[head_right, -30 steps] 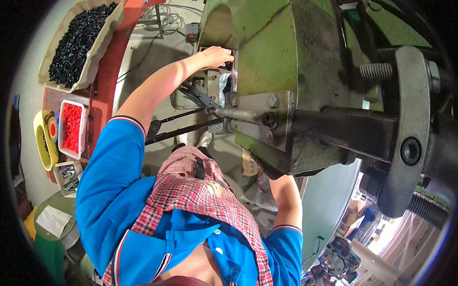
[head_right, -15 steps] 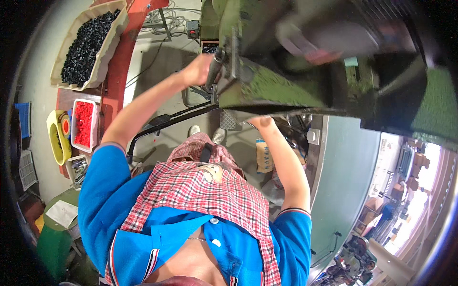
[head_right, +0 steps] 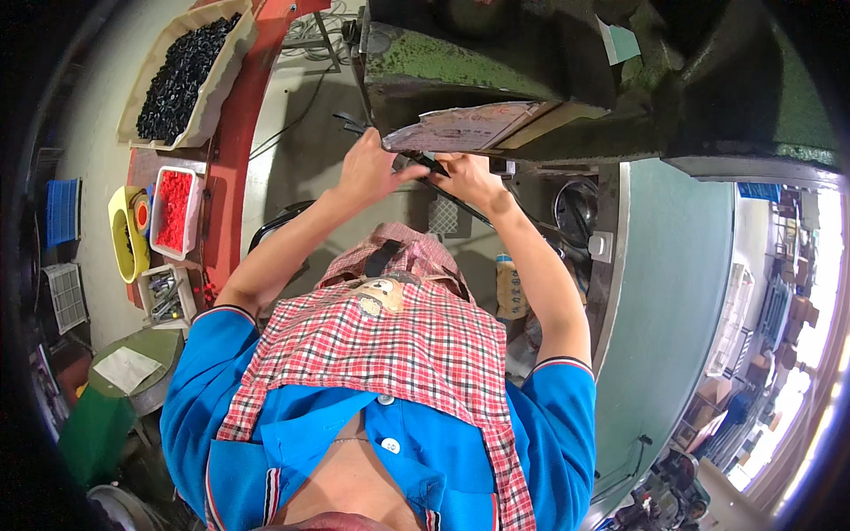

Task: The person repeatedly picks up black metal bicycle racks from a blue bin, places them into a green press machine, and attaches small black plastic caps to the rack ends. The person then removes the assembled racks and places them on a nearby table.

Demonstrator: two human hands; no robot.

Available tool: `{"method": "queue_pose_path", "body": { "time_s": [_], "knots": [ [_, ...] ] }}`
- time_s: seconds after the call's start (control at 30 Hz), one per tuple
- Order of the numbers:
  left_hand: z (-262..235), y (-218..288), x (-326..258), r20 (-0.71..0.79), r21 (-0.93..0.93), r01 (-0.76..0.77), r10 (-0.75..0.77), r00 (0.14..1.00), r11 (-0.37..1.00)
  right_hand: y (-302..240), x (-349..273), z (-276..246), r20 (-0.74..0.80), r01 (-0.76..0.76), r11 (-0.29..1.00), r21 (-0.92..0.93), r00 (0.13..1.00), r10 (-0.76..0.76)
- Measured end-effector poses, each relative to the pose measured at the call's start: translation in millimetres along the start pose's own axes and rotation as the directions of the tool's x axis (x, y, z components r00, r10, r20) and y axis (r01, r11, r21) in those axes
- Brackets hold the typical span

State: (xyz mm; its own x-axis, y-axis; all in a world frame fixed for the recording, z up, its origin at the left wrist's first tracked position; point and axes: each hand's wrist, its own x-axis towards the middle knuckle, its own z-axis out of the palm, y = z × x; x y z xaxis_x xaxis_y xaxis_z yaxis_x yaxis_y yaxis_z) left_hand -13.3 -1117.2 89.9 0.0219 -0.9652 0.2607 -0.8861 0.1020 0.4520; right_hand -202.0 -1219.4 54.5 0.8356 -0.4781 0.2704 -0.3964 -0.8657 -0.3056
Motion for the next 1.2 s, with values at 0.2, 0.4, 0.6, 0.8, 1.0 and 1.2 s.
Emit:
{"method": "queue_pose_path", "body": {
  "time_s": [0.2,0.4,0.6,0.8,1.0,1.2],
  "knots": [
    [-7,-24,-13,0.294,0.176,-0.257,0.198,0.935,0.95,3,-1,7,-0.219,0.138,0.99,0.044,0.968,-0.125],
    [-1,-32,-14,0.294,0.152,-0.305,0.252,0.922,0.94,-5,0,-2,-0.26,0.141,0.989,-0.046,0.954,-0.149],
    [-4,-34,-11,0.26,0.13,-0.328,0.287,0.922,0.936,-9,3,-15,-0.176,0.252,0.958,-0.136,0.946,-0.274],
    [-16,-42,7,0.227,-0.002,-0.413,0.402,0.887,0.911,0,14,-21,0.033,0.165,0.968,0.189,0.984,-0.174],
    [-29,-44,21,0.338,-0.128,-0.332,0.356,0.871,0.935,7,19,-26,0.309,0.114,0.993,0.011,0.945,-0.112],
    [-36,-47,27,0.426,-0.218,-0.22,0.296,0.855,0.951,4,37,-39,0.044,0.125,0.952,0.281,0.989,-0.143]
  ]
}}
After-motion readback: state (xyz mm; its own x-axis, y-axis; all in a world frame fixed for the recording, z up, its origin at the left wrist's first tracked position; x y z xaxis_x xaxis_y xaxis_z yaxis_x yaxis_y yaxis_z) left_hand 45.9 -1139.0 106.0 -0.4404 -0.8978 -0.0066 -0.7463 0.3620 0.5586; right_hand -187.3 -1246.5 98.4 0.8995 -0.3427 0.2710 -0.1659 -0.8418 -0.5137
